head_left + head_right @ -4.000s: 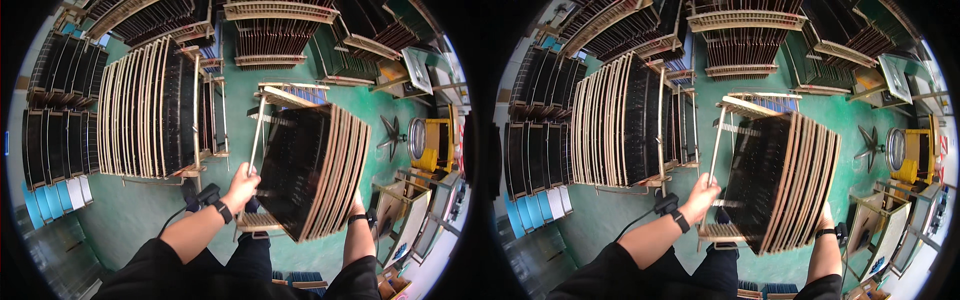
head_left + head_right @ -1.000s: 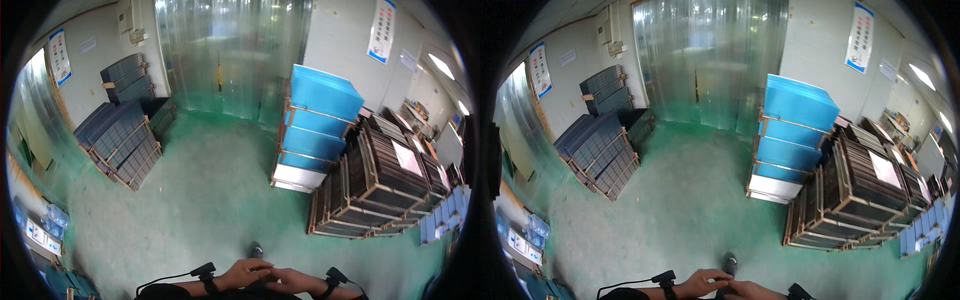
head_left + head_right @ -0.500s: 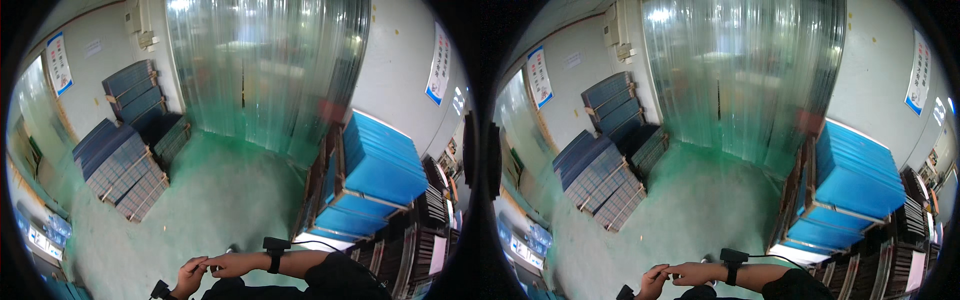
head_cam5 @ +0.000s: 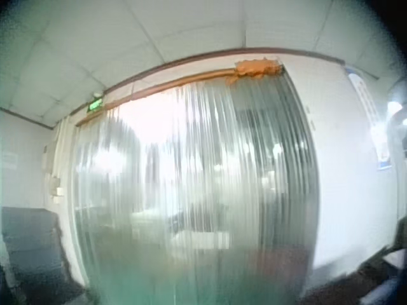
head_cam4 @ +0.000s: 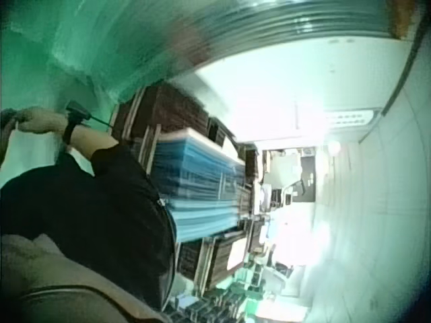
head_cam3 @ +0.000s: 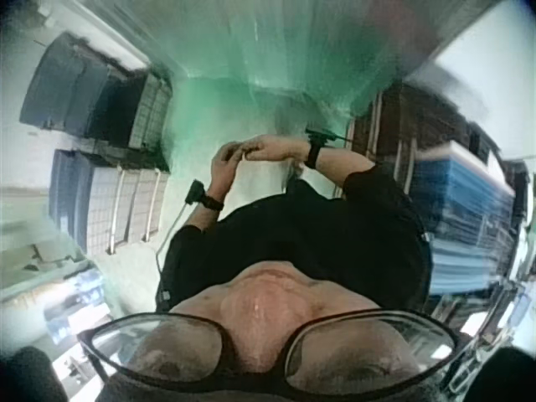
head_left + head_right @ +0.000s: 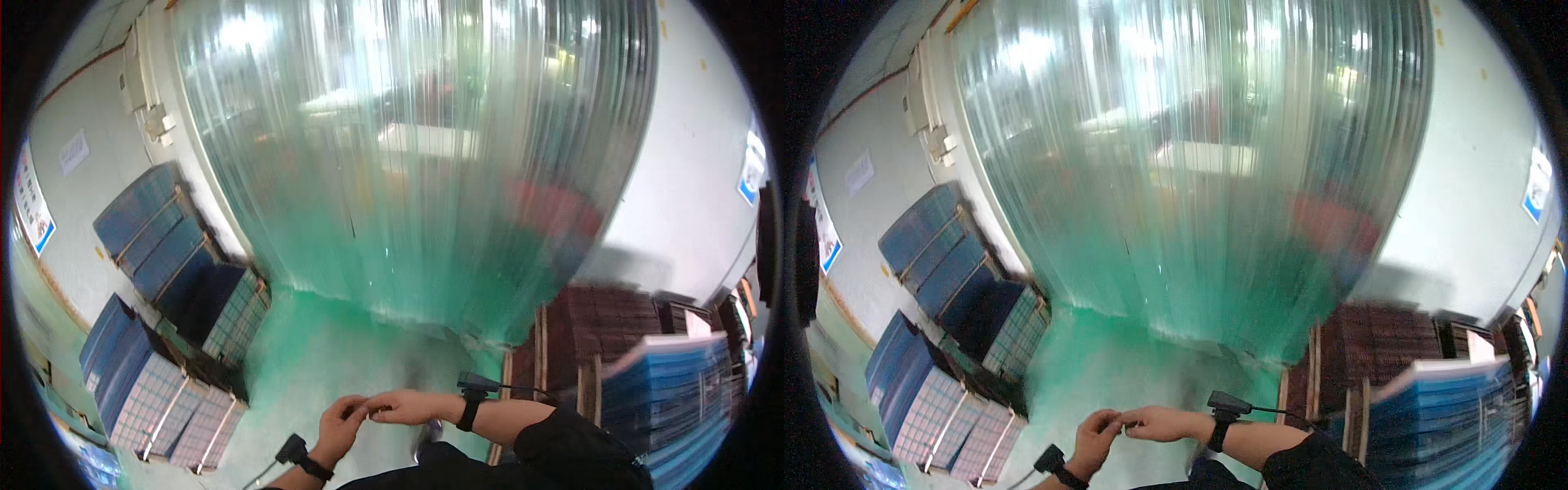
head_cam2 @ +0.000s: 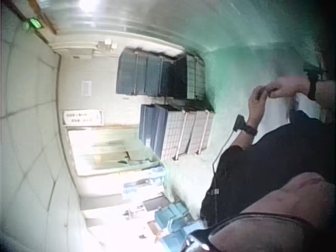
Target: Organizing and placing circuit boards into metal storage racks.
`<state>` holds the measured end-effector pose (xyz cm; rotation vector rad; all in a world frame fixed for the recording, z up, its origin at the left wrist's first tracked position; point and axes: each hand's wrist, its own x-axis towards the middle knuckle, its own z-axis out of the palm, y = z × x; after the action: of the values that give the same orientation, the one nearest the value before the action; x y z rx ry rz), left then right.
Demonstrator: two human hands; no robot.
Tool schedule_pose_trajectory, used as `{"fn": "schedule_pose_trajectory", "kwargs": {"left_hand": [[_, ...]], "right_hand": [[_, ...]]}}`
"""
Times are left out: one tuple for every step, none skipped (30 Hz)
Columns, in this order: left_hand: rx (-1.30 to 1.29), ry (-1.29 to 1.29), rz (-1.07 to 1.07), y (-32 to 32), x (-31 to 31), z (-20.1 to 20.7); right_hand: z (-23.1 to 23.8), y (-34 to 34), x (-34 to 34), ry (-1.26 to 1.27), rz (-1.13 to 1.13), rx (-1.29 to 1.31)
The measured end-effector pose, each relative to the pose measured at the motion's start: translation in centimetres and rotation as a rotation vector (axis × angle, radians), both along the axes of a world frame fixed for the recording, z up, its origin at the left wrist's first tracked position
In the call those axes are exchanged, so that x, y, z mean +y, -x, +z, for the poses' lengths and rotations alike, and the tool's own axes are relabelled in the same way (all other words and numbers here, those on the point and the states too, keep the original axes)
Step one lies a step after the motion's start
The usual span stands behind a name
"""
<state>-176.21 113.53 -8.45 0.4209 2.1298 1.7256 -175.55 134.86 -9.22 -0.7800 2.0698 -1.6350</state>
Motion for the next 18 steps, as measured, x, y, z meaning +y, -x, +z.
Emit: {"fn": "schedule_pose_trajectory", "kwargs": {"left_hand": [[-0.053,-0.111,0.076,2.5,2.4,-0.7],[-0.124,-0.205,0.159,4.0,3.4,-1.3],[-0.153,-0.252,0.18,6.4,4.9,-1.2],[-0.158,-0.253,0.184,8.7,5.9,-0.7],[-0.141,-0.213,0.157,10.9,6.9,0.2],[-0.119,-0.174,0.12,13.5,8.3,0.6],[-0.097,-0.194,0.128,16.2,10.0,0.9],[0.028,-0.132,0.102,19.3,11.2,0.1],[0.078,-0.013,0.063,22.6,13.2,0.4],[0.129,0.106,0.019,26.0,15.7,0.7],[0.135,0.103,-0.008,29.5,19.0,1.2],[0.44,0.159,-0.151,32.6,22.6,2.2],[0.743,0.209,-0.285,35.7,26.5,3.3],[0.857,0.163,-0.434,38.5,31.5,4.4],[0.968,0.112,-0.587,41.1,36.6,5.3],[1.03,0.081,-0.735,42.9,41.7,6.0],[1.096,0.056,-0.883,44.6,46.2,6.9],[1.09,0.049,-0.904,46.1,50.6,8.1]], "right_hand": [[0.5,3.4,2.5,-0.105,0.05,-0.044],[1.2,5.7,3.6,-0.192,0.107,-0.107],[2.6,8.7,5.4,-0.267,0.147,-0.062],[4.1,11.1,6.9,-0.269,0.152,-0.067],[6.1,13.4,8.7,-0.389,0.207,0.119],[7.0,16.0,10.9,-0.509,0.252,0.31],[7.0,18.8,13.5,-0.544,0.258,0.348],[7.2,21.9,16.6,-0.559,0.254,0.357],[6.7,25.0,20.0,-0.673,0.179,0.38],[5.8,28.0,24.0,-0.786,0.097,0.399],[2.5,31.2,29.3,-0.88,-0.069,0.527],[-0.7,33.4,34.4,-0.962,-0.226,0.65],[0.0,35.3,39.2,-1.002,-0.271,0.761],[1.3,36.6,45.0,-1.057,-0.318,0.869],[1.8,36.7,49.8,-1.093,-0.376,0.955],[2.1,36.1,54.3,-1.125,-0.439,1.031],[2.5,35.2,58.8,-1.162,-0.573,0.953],[2.9,33.9,63.3,-1.195,-0.705,0.872]]}}
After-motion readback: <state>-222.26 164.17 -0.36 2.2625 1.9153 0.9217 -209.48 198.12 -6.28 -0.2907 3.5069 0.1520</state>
